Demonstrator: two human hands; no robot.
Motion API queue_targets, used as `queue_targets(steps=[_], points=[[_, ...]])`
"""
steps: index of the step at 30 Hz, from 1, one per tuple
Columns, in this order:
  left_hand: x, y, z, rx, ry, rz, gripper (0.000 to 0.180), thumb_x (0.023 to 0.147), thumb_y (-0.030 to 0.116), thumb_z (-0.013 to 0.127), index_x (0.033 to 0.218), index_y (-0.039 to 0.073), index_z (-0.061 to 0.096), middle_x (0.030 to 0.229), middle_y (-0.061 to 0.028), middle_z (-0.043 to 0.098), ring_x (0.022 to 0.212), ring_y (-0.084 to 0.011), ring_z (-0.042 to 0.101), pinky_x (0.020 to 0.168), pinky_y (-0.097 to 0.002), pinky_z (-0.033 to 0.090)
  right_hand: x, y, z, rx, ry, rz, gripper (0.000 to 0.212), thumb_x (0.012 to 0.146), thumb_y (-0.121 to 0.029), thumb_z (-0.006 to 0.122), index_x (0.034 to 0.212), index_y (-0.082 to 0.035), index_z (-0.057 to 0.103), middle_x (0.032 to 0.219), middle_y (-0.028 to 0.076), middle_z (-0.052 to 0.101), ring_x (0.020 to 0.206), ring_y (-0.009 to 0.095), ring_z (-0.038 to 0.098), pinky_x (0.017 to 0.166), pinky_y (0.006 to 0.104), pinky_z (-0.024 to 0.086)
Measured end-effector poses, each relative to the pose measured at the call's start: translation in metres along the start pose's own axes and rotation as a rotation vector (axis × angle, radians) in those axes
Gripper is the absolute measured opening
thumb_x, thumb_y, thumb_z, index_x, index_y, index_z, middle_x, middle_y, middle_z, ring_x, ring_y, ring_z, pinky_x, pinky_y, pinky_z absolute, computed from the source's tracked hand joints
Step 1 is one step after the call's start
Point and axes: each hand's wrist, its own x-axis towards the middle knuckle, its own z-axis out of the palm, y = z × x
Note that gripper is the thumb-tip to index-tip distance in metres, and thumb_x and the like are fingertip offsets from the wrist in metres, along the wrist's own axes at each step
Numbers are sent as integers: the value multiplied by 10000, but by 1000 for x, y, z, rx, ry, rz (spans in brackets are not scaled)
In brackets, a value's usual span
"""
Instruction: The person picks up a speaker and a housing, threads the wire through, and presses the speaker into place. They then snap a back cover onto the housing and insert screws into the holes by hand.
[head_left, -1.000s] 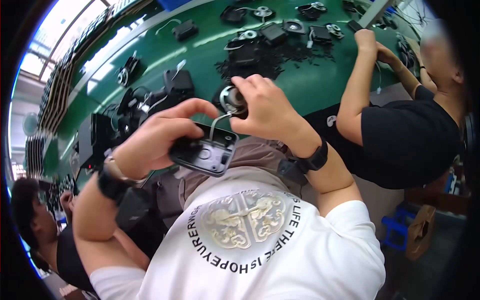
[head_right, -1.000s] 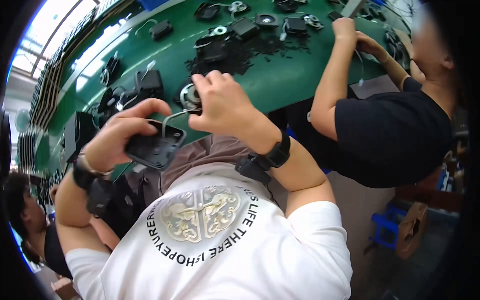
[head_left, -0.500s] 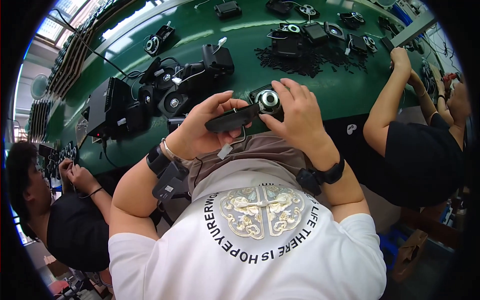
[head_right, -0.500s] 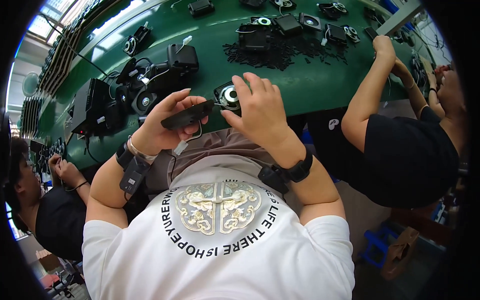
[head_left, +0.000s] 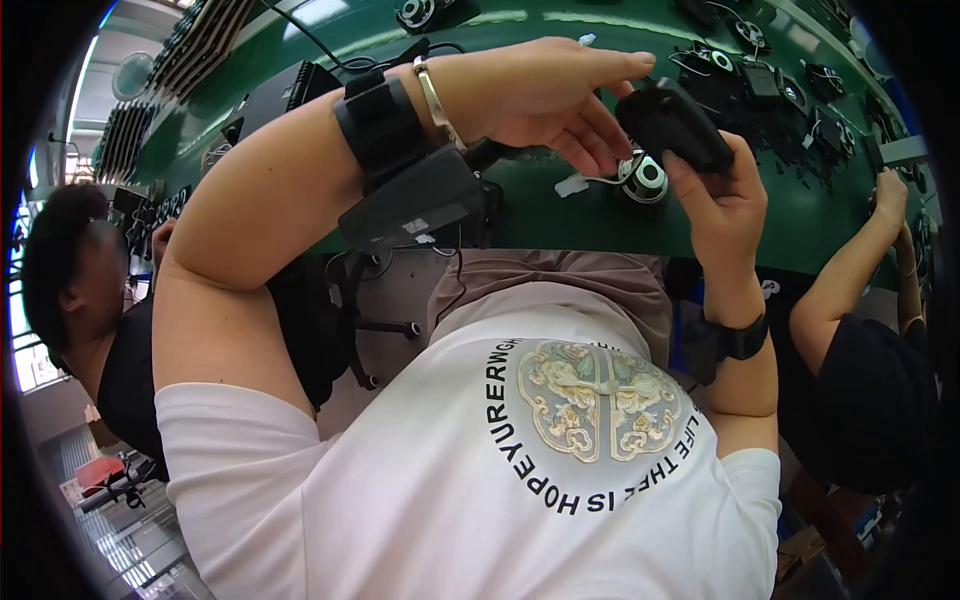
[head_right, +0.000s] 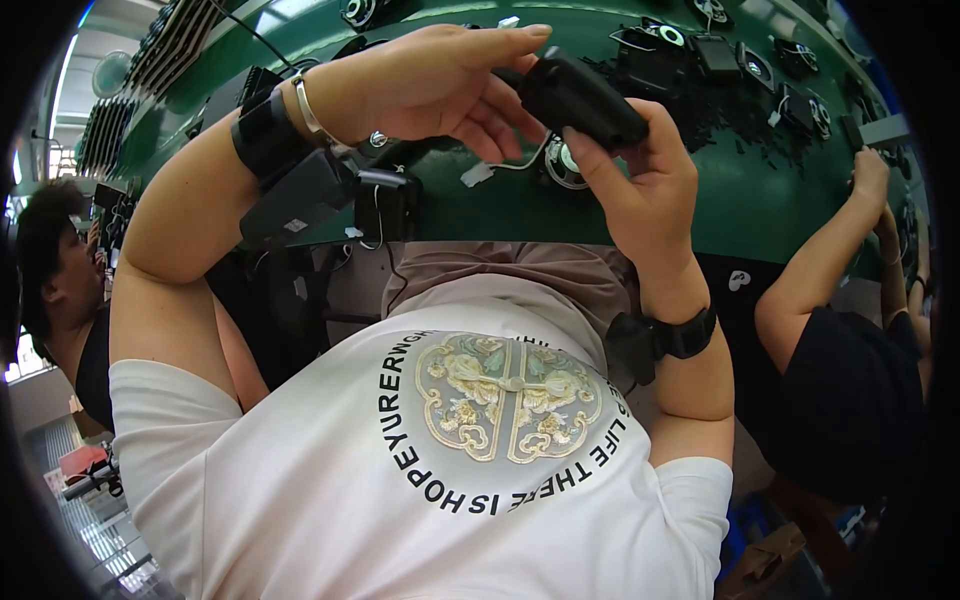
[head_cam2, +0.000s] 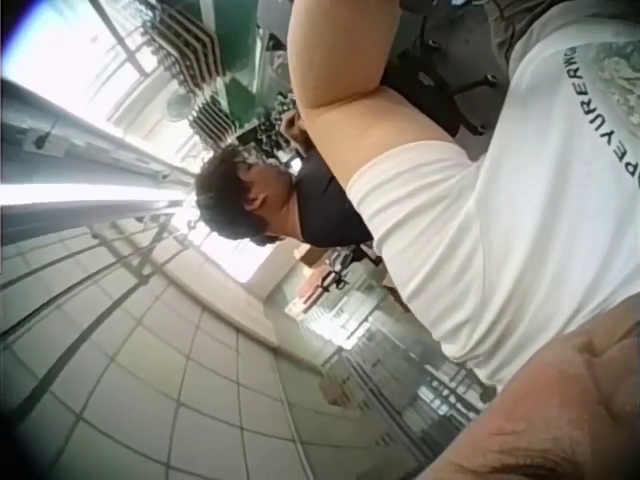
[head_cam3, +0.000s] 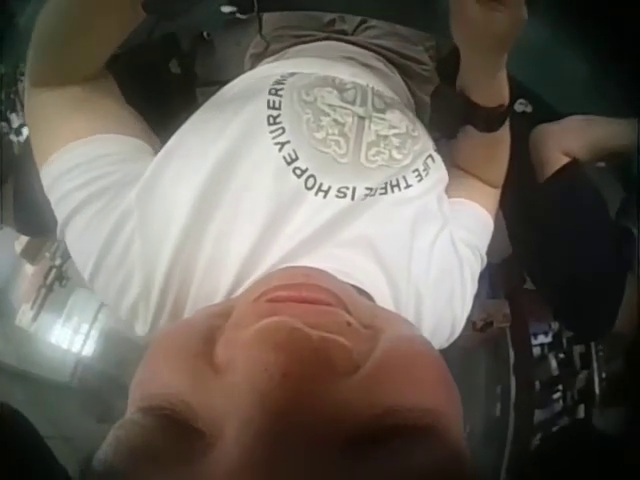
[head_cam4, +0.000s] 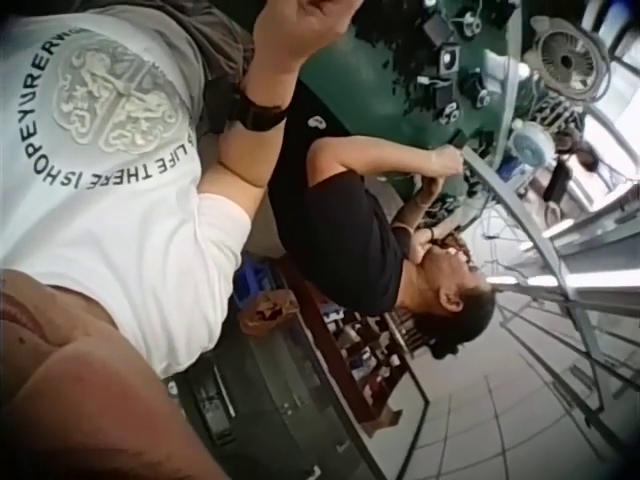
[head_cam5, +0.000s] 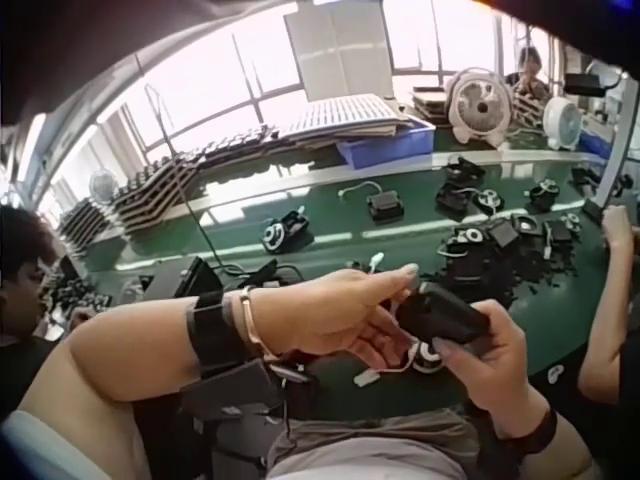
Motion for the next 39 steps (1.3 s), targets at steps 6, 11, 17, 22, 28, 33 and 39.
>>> queue_targets(steps=[6,11,17,22,28,33,39], points=[[18,52,-49,800,-95,-225,543,867,462,659,1328,181,605,1233,-182,644,1133,-269,618,1034,-317,421,-11,9,0,171,102,-13,332,855,19,711,1154,-11,569,993,15,634,865,63,600,743,197,480],[-36,30,-66,1168,-137,-120,326,910,390,633,907,66,598,806,-83,626,713,-173,593,651,-279,457,-21,16,-3,100,98,-71,332,863,24,699,1165,-12,565,1002,17,630,861,61,596,752,198,481],[-89,-10,-105,1104,-117,-69,314,791,310,765,761,52,588,644,-25,588,592,-147,571,545,-278,447,-29,21,-7,100,32,-114,354,822,93,702,1131,14,548,1041,65,616,939,110,581,825,245,470],[-105,-73,-76,1473,192,567,482,637,256,867,934,54,546,690,-65,595,624,-247,593,594,-325,477,-28,22,-9,56,-7,-137,350,817,97,699,1118,11,543,1053,89,622,905,123,581,822,246,465],[-118,-111,-71,1305,365,432,490,679,179,826,1016,56,493,719,-76,602,653,-293,601,635,-346,497,-29,22,-7,-1,9,-142,349,812,97,696,1111,10,539,1061,109,631,905,138,585,811,250,467],[-123,-118,-73,764,446,79,294,821,85,700,1003,51,471,707,-58,609,619,-200,613,612,-316,493,-27,22,-4,-7,-28,-174,334,808,96,697,1094,13,545,1061,120,634,908,146,588,803,252,467],[-117,-110,-70,327,480,-26,173,907,61,596,1024,53,469,668,-33,598,603,-119,617,610,-262,485,-31,30,-12,-21,-124,-238,390,844,92,674,1191,6,519,1194,97,579,970,102,555,829,226,463]])
